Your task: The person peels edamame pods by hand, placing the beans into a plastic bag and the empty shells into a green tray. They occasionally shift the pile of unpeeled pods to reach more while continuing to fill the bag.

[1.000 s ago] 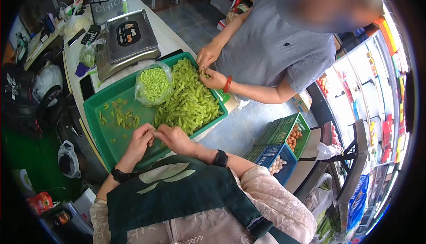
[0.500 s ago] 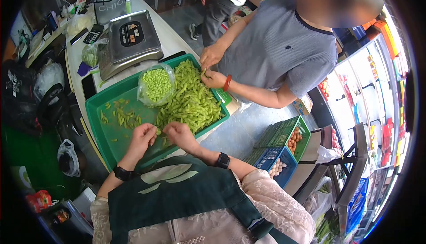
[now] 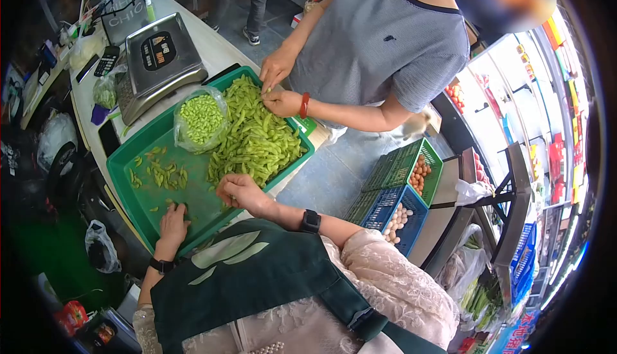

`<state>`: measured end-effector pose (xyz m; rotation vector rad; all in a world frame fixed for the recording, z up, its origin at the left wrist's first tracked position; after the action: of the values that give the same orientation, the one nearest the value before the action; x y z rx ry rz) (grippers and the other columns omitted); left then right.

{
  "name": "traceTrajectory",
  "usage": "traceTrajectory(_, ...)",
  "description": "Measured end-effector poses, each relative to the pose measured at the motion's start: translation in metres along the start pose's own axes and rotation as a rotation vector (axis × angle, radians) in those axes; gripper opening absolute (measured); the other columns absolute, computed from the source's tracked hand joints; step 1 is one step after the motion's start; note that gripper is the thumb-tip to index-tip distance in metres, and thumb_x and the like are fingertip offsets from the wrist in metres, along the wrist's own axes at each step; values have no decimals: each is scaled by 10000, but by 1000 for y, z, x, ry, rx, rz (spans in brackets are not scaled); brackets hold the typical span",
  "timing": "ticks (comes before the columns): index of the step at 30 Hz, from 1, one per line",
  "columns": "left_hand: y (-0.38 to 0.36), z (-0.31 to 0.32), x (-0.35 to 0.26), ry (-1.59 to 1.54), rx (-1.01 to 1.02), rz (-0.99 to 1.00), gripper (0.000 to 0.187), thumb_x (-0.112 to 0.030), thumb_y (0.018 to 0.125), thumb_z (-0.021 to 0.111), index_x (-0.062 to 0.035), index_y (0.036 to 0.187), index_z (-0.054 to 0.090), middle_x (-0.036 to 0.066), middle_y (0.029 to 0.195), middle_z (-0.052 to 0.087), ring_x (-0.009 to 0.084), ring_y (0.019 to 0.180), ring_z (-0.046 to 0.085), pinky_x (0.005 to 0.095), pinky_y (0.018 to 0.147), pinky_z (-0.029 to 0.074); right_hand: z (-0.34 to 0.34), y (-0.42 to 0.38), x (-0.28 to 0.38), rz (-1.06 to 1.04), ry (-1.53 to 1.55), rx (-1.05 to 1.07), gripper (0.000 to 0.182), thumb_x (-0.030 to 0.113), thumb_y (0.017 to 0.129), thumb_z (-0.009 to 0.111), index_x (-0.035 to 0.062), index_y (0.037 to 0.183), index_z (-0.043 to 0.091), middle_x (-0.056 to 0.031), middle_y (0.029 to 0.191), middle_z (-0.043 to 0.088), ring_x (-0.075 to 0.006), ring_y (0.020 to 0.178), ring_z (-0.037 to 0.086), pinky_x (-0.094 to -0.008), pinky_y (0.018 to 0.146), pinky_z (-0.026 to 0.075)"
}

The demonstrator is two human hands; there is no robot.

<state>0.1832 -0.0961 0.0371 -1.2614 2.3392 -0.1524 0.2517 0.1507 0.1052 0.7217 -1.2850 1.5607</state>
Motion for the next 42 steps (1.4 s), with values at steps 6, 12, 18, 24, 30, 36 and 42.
traceTrajectory(6, 0, 13, 24, -177, -155, 34, 230, 13, 659, 716, -20, 795, 534, 193, 893, 511, 418, 886, 548, 478, 717, 448, -2, 4, -4, 5, 8, 47, 282, 243, 951, 476, 44, 782, 581, 0, 583, 477, -72, 499, 403, -214, 441, 283)
traceTrajectory(12, 0, 18, 38, -253, -173, 44, 161, 13, 686, 698, -18, 763, 560, 188, 764, 562, 376, 770, 579, 446, 669, 469, 6, -1, -2, -59, -123, 50, 298, 283, 1008, 445, 46, 894, 587, 65, 563, 359, -49, 489, 306, -215, 450, 237)
traceTrajectory(18, 2, -50, -22, -945, -86, -45, 75, 18, 819, 666, 0, 835, 594, 37, 759, 625, 84, 662, 603, 236, 603, 479, 13, 11, -5, -403, -608, 14, 174, 192, 932, 575, 22, 965, 590, -121, 634, 549, -213, 556, 539, -326, 530, 426)
traceTrajectory(24, 15, -62, -75, -1344, -171, 114, 83, 29, 837, 654, -10, 881, 595, -15, 768, 595, 72, 702, 591, 196, 654, 478, 27, 8, 16, -635, -934, 71, 183, 180, 867, 641, 23, 898, 553, -192, 623, 568, -385, 610, 589, -434, 540, 455)
traceTrajectory(30, 15, -64, -80, -1232, 38, 40, 144, -153, 962, 537, -39, 874, 531, 0, 738, 504, 64, 672, 494, 221, 561, 390, 17, 5, 19, -755, -1136, -35, 96, 92, 847, 630, 27, 859, 560, -174, 678, 586, -361, 631, 591, -427, 523, 449)
traceTrajectory(36, 9, -60, -81, -1672, 249, 148, 231, -228, 1000, 442, -47, 863, 484, -9, 741, 419, 84, 640, 376, 240, 584, 346, 22, 0, 30, -848, -1119, 19, 87, 65, 827, 605, 31, 817, 526, -176, 666, 564, -370, 628, 572, -452, 542, 451)
traceTrajectory(42, 4, -72, -86, -1659, 208, 202, 169, -162, 974, 420, -44, 870, 484, -16, 739, 405, 82, 661, 387, 227, 601, 341, 26, -2, 36, -871, -1193, 39, 128, 54, 805, 606, 2, 903, 543, -173, 702, 563, -360, 647, 576, -440, 571, 463)
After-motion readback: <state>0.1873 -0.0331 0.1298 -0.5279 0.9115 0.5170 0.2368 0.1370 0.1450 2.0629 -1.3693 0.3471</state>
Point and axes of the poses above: each hand's wrist, its own y-axis towards the middle knuckle, its own z-axis out of the palm, x = y × z, the point moved 1 cm from there along y, towards the middle knuckle
